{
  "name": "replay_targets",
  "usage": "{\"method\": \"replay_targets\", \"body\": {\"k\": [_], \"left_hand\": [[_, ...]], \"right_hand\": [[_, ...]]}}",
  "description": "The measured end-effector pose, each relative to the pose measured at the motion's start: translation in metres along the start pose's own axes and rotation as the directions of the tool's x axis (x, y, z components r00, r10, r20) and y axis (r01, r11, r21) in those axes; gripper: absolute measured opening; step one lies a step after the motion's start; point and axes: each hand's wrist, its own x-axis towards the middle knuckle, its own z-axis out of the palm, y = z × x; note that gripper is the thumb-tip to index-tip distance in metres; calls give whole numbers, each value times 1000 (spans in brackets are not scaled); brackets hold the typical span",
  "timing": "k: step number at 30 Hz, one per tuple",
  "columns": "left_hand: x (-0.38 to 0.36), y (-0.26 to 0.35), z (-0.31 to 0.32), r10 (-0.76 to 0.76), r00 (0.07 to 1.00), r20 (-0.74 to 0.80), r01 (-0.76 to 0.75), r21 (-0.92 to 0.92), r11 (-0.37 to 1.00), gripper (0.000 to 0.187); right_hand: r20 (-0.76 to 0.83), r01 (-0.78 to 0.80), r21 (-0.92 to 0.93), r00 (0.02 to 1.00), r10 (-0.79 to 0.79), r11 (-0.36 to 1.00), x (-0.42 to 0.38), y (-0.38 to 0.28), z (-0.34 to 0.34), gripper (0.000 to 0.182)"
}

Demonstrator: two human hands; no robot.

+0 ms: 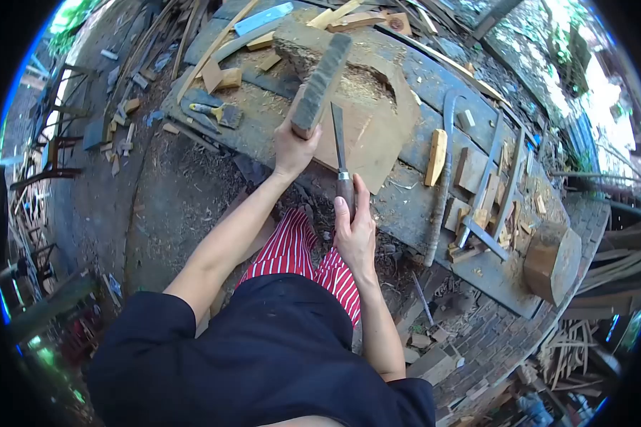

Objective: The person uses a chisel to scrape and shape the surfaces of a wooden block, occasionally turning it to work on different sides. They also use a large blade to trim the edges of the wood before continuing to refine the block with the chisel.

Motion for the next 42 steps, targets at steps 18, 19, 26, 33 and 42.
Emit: {"method": "replay_targets", "body": {"k": [18,19,26,33,42], "left_hand": [[-9,20,22,125,973,-192,-167,-219,961,73],[-9,21,23,156,962,-222,-195,-164,967,72],[-10,14,22,57,991,-119,-89,-281,956,78],[13,-1,31,201,968,-148,-242,-359,901,77],[7,8,29,198,972,-126,-225,-264,938,75]], "right_hand": [[-153,321,-226,921,-359,920,-36,-28,17,57],[-151,321,-224,921,-358,920,-38,-29,19,57],[-144,318,-118,932,-333,941,-71,-19,24,60],[-152,269,-64,949,-275,961,-69,-18,30,60],[-190,279,-60,939,-286,958,-32,-25,35,60]]}}
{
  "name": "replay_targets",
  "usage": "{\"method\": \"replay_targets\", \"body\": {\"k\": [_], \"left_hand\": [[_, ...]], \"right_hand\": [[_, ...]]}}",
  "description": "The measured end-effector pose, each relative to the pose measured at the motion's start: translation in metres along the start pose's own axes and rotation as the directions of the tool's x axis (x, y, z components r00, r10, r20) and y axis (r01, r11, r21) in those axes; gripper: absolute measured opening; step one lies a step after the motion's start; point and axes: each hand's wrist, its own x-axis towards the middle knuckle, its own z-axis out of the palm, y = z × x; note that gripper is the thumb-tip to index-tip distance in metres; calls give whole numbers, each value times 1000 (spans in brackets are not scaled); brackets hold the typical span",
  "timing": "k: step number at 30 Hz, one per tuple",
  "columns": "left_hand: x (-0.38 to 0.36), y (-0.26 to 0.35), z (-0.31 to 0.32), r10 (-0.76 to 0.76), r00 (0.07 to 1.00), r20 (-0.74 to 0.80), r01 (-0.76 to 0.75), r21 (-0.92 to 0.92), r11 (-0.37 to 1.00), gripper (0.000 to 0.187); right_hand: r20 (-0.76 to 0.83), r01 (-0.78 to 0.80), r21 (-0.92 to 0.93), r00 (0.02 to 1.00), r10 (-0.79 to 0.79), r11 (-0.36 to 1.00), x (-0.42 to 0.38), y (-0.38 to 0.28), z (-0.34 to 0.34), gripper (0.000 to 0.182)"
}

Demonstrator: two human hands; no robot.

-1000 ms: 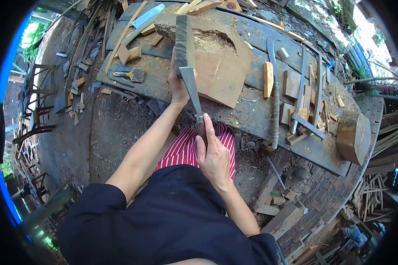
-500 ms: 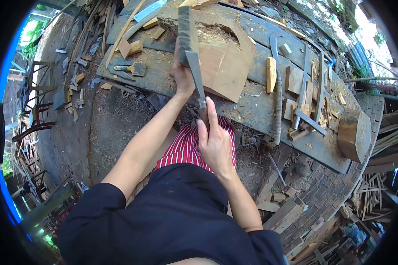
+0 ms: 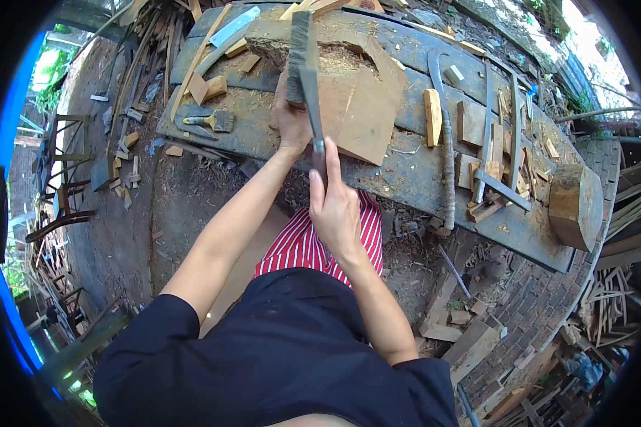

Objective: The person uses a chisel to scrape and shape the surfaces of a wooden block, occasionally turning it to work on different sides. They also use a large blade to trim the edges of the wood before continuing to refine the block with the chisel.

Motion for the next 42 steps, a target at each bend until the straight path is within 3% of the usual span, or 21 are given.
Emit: {"method": "replay_targets", "body": {"k": [2,5,8,9,11,13,14,17,19,21,22,25,26,27,29,31,34,37,38,41,42], "left_hand": [[-2,-14,0,-92,996,-15,87,-185,979,72],[-1,-13,1,-78,996,-37,80,36,996,71],[4,-14,-1,-243,970,7,243,-103,965,71],[6,-13,2,-235,972,9,235,-107,966,71],[5,-11,10,-2,1000,-24,2,27,1000,73],[4,-9,10,-51,999,-16,51,1,999,74],[1,-8,8,-98,995,-13,98,-18,995,75],[-1,0,7,-96,995,-25,98,87,991,75],[5,-4,7,43,997,-61,-33,151,988,74],[-1,-7,2,-256,967,-4,250,-193,949,74],[-1,-11,2,-147,988,-42,145,-45,988,72],[0,-5,7,-61,996,-71,68,93,993,72],[1,2,6,-82,994,-73,94,184,978,69],[4,-2,6,-65,995,-72,77,181,980,69],[0,-19,6,-126,989,-76,121,-67,990,67],[-5,-12,-1,-208,978,-24,207,-64,976,67],[-2,-10,7,-48,996,-75,55,92,994,68],[1,-13,3,89,993,-74,-73,206,976,69],[-1,-20,3,-132,990,-49,133,6,991,69],[-1,-8,2,-108,993,-41,112,107,988,70],[0,-8,4,-43,998,-55,50,134,990,71]], "right_hand": [[-17,62,11,998,-61,998,-23,12,2,61],[43,-47,19,998,46,999,-16,-1,-6,62],[24,-12,-9,1000,12,1000,-11,1,-2,61],[14,-28,16,1000,28,999,-11,-1,-2,61],[7,-68,21,998,68,997,-21,4,1,61],[-82,58,51,995,-53,997,-25,3,3,61],[-8,-44,35,999,44,998,-17,3,-1,59],[-35,-32,-7,999,31,999,26,-5,0,56],[-77,97,14,992,-96,995,8,10,8,56],[-30,48,109,999,-45,993,-22,8,9,59],[-33,50,81,998,-47,995,-21,8,6,59],[10,-58,-15,998,58,998,19,-7,-7,56],[-10,1,-31,1000,-1,1000,21,-5,-5,56],[-37,66,-46,997,-67,997,26,0,0,57],[-61,122,15,991,-121,992,-5,11,4,57],[-25,45,27,999,-44,999,-20,4,-2,58],[13,46,-90,999,-45,995,18,-3,-12,59],[-5,100,-49,995,-101,994,11,3,-8,59],[-11,107,-38,994,-107,994,-7,9,-7,60],[27,56,-5,998,-56,998,-19,5,-17,60],[39,31,-112,999,-26,993,-6,1,-21,59]]}}
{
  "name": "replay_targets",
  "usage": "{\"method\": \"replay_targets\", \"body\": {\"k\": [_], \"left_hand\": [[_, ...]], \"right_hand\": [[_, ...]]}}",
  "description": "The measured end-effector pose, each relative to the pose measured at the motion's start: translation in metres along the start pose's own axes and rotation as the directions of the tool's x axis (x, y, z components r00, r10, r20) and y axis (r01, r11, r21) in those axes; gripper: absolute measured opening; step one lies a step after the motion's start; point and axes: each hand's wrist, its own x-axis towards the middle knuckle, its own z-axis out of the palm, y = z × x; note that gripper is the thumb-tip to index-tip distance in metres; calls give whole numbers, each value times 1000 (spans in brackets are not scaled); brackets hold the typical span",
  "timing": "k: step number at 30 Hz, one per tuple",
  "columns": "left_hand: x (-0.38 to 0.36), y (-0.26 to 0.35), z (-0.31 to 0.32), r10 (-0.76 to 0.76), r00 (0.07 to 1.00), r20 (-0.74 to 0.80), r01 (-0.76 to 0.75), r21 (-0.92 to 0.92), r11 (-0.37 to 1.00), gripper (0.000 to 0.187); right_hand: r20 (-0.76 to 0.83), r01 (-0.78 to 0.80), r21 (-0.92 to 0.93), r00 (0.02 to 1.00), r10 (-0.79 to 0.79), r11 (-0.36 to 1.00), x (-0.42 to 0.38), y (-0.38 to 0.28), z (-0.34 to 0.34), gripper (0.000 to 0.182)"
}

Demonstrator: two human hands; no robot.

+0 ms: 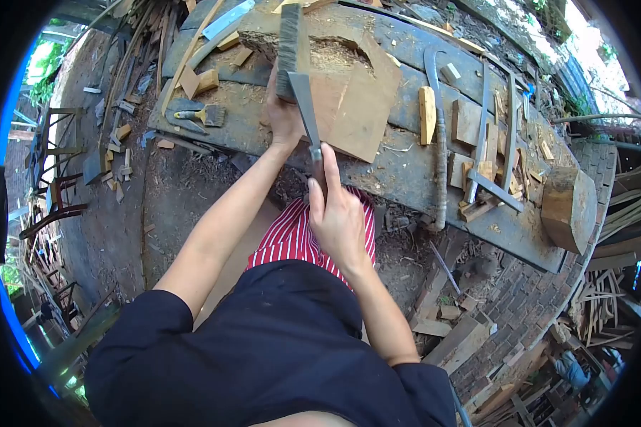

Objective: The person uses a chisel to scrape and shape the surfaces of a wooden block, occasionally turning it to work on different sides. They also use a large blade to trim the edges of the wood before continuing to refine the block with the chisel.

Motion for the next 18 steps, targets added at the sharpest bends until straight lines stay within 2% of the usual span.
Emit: {"method": "replay_targets", "body": {"k": [1,3,6,9,10,13,15,16,17,18], "left_hand": [[1,-1,3,2,1000,-4,-2,-5,1000,71],[4,-3,5,-146,989,-9,141,-222,965,72],[4,-6,12,-46,998,36,51,-160,986,71],[0,-3,11,-130,991,27,132,-183,974,71],[0,-1,11,-126,992,26,128,-180,975,71],[7,2,12,-58,998,-33,55,-79,995,72],[3,-1,10,-139,990,-7,133,-240,962,73],[2,-5,8,-108,994,-8,105,-161,981,73],[-5,-6,9,-125,992,-5,123,-159,980,73],[-4,0,12,-69,997,-42,64,-108,992,73]], "right_hand": [[-2,4,-5,1000,-4,1000,4,1,0,59],[-2,23,-12,1000,-23,1000,8,4,5,60],[-56,15,70,998,-11,997,-14,8,8,60],[-31,-8,90,999,11,996,3,2,5,58],[5,-28,35,1000,28,999,17,-2,2,57],[-5,-50,74,999,51,996,22,1,9,60],[-65,69,92,996,-63,993,-4,7,12,60],[-27,22,92,999,-20,995,-5,8,9,60],[9,-29,88,1000,28,996,-4,7,5,60],[11,-31,47,999,30,998,11,3,1,60]]}}
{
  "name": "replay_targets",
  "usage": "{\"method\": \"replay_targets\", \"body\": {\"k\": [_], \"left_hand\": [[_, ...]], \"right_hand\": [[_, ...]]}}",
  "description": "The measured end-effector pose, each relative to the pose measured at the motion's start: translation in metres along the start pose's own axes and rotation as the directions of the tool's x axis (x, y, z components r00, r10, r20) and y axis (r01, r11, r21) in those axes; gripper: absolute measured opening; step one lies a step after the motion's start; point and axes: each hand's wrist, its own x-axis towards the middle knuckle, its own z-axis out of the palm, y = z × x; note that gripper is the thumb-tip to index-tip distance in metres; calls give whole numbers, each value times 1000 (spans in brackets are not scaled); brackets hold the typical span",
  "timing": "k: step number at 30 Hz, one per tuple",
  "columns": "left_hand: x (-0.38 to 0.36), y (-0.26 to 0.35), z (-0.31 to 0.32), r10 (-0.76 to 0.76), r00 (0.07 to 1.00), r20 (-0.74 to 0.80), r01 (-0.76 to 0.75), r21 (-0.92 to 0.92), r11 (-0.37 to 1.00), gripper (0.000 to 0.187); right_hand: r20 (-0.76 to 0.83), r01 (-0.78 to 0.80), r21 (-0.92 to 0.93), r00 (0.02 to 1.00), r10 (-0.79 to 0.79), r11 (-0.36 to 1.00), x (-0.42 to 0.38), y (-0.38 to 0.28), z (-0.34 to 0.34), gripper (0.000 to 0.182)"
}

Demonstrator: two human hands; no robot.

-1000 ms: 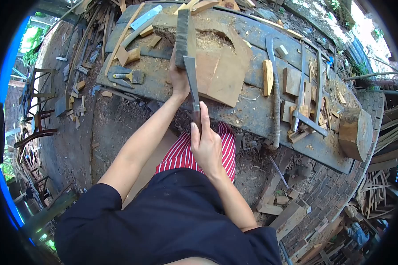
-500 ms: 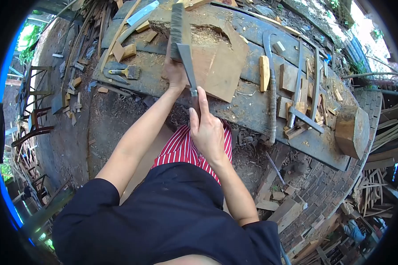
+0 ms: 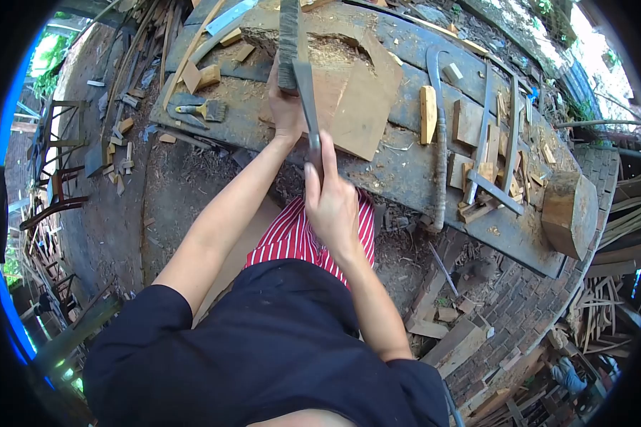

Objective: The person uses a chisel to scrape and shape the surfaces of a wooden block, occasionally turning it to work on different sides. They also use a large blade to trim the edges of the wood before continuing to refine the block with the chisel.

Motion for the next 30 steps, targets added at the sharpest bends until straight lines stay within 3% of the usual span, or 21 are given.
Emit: {"method": "replay_targets", "body": {"k": [1,3,5,6,9,10,11,14,15,17,18,19,21,22,23,25,27,30], "left_hand": [[3,4,3,72,997,-29,-71,52,996,73],[8,7,0,57,998,7,-57,59,997,72],[6,-5,-3,-110,993,37,113,-97,989,71],[6,-1,-5,-23,999,24,23,6,1000,70],[5,-12,1,44,999,-16,-44,-14,999,71],[4,8,1,-50,999,-1,50,56,997,71],[0,13,-1,-41,999,1,41,56,998,71],[8,11,-3,-98,994,52,102,-78,992,67],[8,11,-4,-110,993,52,114,-73,991,67],[4,16,-3,-216,973,81,228,-207,951,68],[5,22,-4,-244,963,115,252,-67,965,68],[4,21,-2,-238,965,113,247,-72,966,68],[5,14,1,89,996,17,-91,127,988,72],[9,10,4,157,987,-15,-156,48,987,71],[10,4,3,159,987,-19,-158,47,986,71],[4,5,-2,-171,983,68,174,-55,983,71],[3,2,3,-112,992,53,111,22,994,71],[4,-2,10,126,991,-47,-122,85,989,70]], "right_hand": [[0,8,-38,1000,-8,999,19,-4,-2,60],[-42,36,-77,998,-40,996,26,-2,3,60],[-60,96,20,994,-95,995,-4,8,8,59],[-58,93,64,994,-90,994,-14,4,7,59],[20,4,-34,1000,-4,999,8,-3,-7,60],[-3,23,-96,1000,-23,995,24,-2,-6,61],[-7,29,-91,1000,-30,995,21,1,-3,61],[-114,209,-55,970,-214,976,-6,13,6,58],[-33,89,-41,995,-90,995,-18,12,2,58],[-14,50,-66,999,-51,997,-8,1,-6,59],[-27,69,-135,997,-74,988,8,-4,-9,59],[-30,75,-139,996,-80,987,10,-4,-10,59],[-34,33,-203,999,-40,979,17,-7,-7,58],[-77,157,-166,982,-171,974,5,3,-3,63],[-53,116,-158,991,-126,981,-11,10,-4,62],[-27,86,-179,995,-92,980,-17,5,-9,62],[-39,85,-229,995,-96,970,5,0,-12,63],[-65,115,-264,989,-136,958,10,4,-8,62]]}}
